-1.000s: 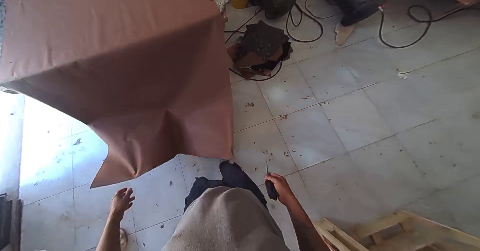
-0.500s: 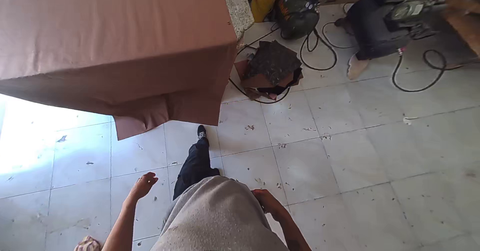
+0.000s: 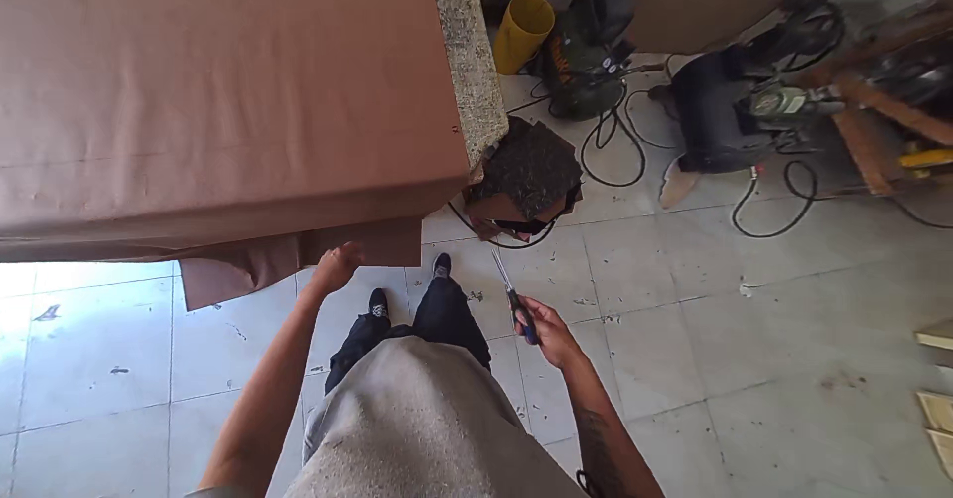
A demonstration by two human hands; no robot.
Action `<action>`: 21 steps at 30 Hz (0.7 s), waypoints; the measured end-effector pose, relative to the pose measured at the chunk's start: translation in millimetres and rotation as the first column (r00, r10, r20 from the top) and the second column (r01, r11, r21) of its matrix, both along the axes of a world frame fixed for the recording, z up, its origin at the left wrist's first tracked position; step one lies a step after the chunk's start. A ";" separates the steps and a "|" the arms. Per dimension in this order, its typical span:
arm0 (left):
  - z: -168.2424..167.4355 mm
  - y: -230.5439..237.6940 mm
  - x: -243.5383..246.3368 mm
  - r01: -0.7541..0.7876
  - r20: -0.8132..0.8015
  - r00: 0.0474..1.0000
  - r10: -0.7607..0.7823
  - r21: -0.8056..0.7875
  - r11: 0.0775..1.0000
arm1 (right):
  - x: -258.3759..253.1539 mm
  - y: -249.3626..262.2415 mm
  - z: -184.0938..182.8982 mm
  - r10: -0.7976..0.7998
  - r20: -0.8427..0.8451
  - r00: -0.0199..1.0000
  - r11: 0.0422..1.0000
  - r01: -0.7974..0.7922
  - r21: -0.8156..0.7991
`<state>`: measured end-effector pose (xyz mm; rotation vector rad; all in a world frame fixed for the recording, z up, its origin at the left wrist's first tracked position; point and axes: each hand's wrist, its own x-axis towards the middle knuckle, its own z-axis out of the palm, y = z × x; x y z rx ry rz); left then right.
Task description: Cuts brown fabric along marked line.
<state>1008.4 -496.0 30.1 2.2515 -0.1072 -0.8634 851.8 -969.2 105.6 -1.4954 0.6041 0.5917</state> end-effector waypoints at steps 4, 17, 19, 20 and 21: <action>15.8 -64.1 82.3 -0.049 0.063 0.996 0.060 -0.170 0.984 | 154.7 -44.9 10.8 0.130 0.151 0.980 0.992 -0.129 -0.012; 33.8 -282.6 241.2 -0.240 -0.142 0.955 0.259 0.136 0.961 | 554.2 -110.3 -29.8 0.835 -0.009 0.550 0.545 -0.826 0.144; 35.2 -292.0 261.1 -0.260 -0.163 0.941 0.296 0.212 0.942 | 573.3 -92.6 -36.8 0.874 -0.006 0.485 0.478 -0.860 0.178; 34.1 -295.4 268.1 -0.271 -0.155 0.937 0.313 0.241 0.932 | 579.5 -83.5 -39.9 0.889 0.002 0.457 0.448 -0.872 0.196; 32.7 -298.1 273.5 -0.280 -0.148 0.934 0.325 0.262 0.923 | 584.3 -74.8 -41.9 0.905 0.013 0.424 0.413 -0.886 0.210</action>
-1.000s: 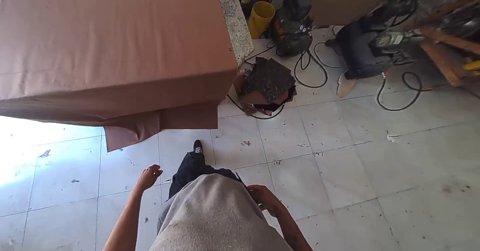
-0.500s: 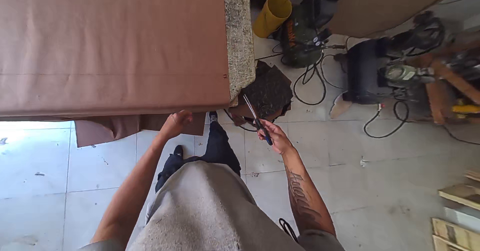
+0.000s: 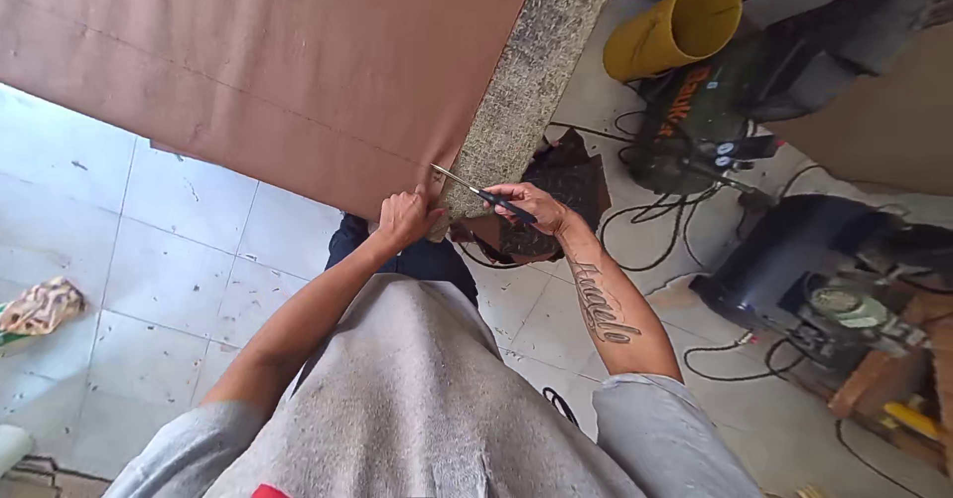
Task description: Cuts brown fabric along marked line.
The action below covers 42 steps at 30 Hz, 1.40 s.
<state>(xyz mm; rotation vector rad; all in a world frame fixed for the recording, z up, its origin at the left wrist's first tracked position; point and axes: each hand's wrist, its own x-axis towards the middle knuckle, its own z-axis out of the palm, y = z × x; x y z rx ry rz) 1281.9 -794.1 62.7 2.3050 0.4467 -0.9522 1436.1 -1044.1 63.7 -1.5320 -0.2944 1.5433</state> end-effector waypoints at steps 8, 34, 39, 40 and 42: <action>-11.8 -4.0 3.8 -0.073 0.033 0.997 0.072 0.030 0.997 | 37.6 -14.8 25.3 0.185 0.006 0.983 0.983 -0.185 -0.012; -45.9 -20.5 -16.6 -0.055 0.623 0.780 -0.053 0.153 0.987 | 18.3 31.1 1.7 0.165 0.067 0.984 0.986 -0.165 -0.006; -57.5 -11.5 -24.3 -0.031 0.725 0.685 -0.072 0.127 0.991 | 9.3 54.3 -2.5 0.166 0.094 0.982 0.986 -0.168 0.009; -61.1 -9.3 -26.5 -0.013 0.744 0.663 -0.085 0.125 0.992 | 9.2 50.9 -4.3 0.149 0.095 0.984 0.988 -0.151 0.014; -71.0 -8.0 -29.6 0.011 0.783 0.612 -0.112 0.133 0.991 | 10.0 45.6 -5.8 0.126 0.081 0.989 0.992 -0.127 0.013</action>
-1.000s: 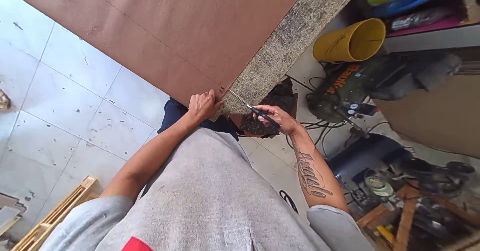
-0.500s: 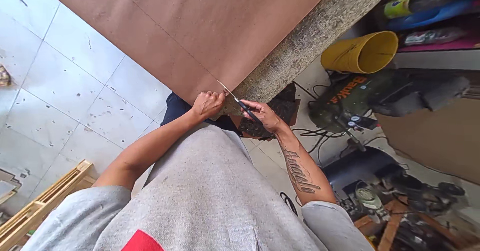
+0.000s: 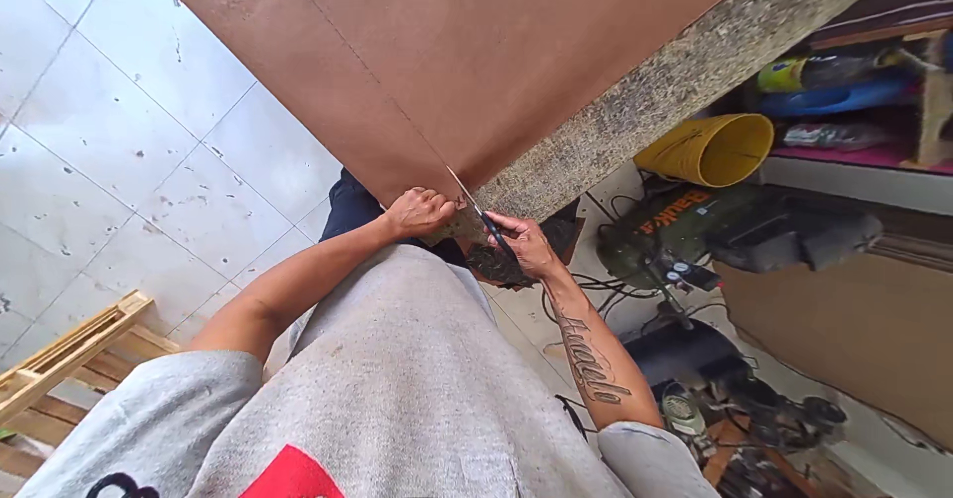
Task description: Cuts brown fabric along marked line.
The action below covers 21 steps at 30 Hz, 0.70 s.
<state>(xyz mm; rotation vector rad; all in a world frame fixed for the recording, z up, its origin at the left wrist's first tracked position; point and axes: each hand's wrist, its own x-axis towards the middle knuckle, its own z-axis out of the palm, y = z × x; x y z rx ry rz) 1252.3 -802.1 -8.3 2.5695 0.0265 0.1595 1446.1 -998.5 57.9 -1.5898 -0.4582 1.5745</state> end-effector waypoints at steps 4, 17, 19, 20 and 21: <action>-7.1 0.6 -0.2 0.034 0.028 0.999 -0.035 0.018 0.999 | -3.8 23.0 1.2 0.029 0.005 1.000 1.000 -0.029 -0.009; -7.5 0.5 -2.4 0.040 0.025 0.999 -0.041 0.030 0.999 | -13.3 68.6 -13.4 0.038 0.039 0.999 0.996 -0.041 0.074; -6.7 2.0 -1.9 0.050 0.011 0.999 -0.051 0.025 0.998 | -13.5 68.6 -15.5 0.020 0.056 0.998 0.995 -0.025 0.093; -6.5 1.3 -2.3 0.054 0.009 0.999 -0.054 0.025 0.998 | -13.4 65.2 -14.7 0.006 0.047 0.999 0.996 -0.010 0.093; -7.8 0.4 -2.3 0.051 0.019 0.998 -0.052 0.031 0.998 | -12.8 63.7 -12.8 -0.003 0.037 0.999 0.996 0.000 0.088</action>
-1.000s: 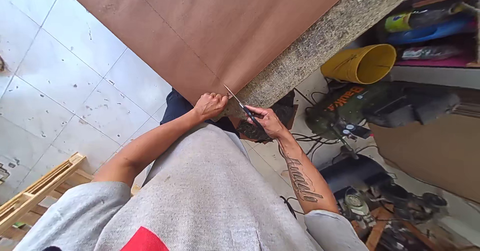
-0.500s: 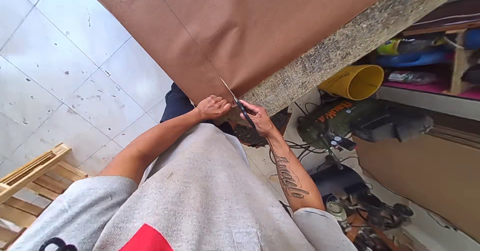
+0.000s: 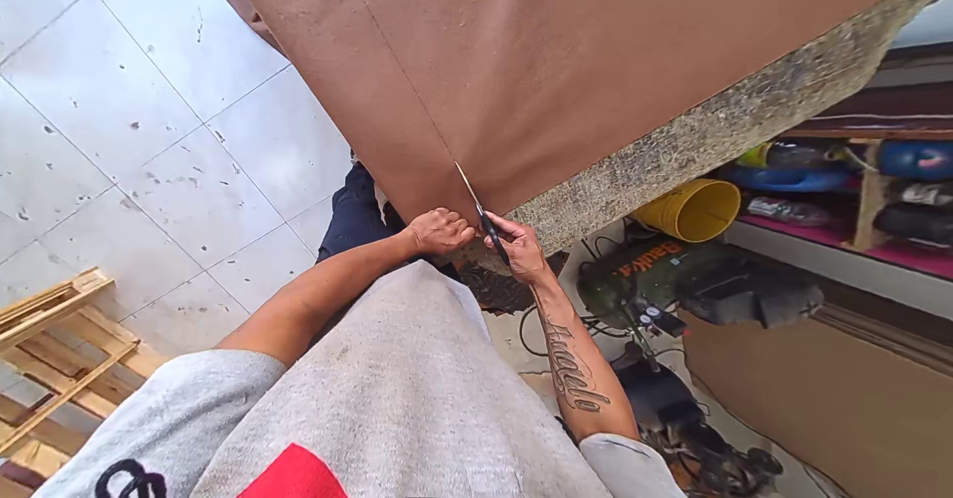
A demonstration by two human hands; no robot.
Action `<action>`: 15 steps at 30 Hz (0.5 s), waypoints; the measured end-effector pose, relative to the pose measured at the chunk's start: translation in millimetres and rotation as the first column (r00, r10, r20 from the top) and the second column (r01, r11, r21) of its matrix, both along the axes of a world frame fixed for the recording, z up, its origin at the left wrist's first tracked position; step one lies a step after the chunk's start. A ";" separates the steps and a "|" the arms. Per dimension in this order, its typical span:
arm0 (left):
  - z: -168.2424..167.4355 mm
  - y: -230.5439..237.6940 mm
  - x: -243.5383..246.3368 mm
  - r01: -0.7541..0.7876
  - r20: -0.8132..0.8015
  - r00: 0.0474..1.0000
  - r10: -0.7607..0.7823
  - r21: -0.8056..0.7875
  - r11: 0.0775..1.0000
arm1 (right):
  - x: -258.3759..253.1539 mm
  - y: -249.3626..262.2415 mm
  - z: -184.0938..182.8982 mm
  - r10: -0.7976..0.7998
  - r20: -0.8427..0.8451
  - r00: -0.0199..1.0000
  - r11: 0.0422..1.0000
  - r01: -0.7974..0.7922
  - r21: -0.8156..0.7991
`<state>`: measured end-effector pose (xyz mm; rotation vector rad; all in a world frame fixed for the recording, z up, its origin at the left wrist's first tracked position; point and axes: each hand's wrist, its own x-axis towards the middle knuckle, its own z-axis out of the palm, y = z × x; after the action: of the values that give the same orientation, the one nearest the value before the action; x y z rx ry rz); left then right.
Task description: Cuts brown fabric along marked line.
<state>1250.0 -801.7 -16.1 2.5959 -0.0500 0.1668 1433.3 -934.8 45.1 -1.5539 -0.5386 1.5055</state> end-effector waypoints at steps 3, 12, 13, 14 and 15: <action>-4.1 -0.8 -0.5 -0.007 0.030 1.000 0.007 0.007 1.000 | -0.5 14.3 6.8 0.008 -0.022 1.000 1.000 -0.008 -0.029; -1.6 0.4 -0.5 -0.003 -0.016 1.000 0.003 -0.023 1.000 | -6.7 48.6 -0.5 -0.024 0.008 1.000 1.000 0.024 0.008; -1.0 -0.2 -1.0 -0.004 -0.017 1.000 0.004 -0.027 1.000 | -6.9 54.1 0.7 -0.016 0.006 1.000 1.000 0.016 0.002; -1.2 -0.6 -1.4 -0.005 -0.013 1.000 0.005 -0.033 0.999 | -7.4 62.3 1.8 0.000 0.007 1.000 1.000 0.000 -0.005; -2.0 -1.2 -1.5 -0.007 -0.001 1.000 0.007 -0.034 0.999 | -8.4 72.0 2.4 0.020 0.026 0.999 1.000 -0.020 -0.007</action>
<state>1248.5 -802.9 -18.1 2.5628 -0.0377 0.1678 1424.9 -862.9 47.6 -1.5790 -0.5662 1.5055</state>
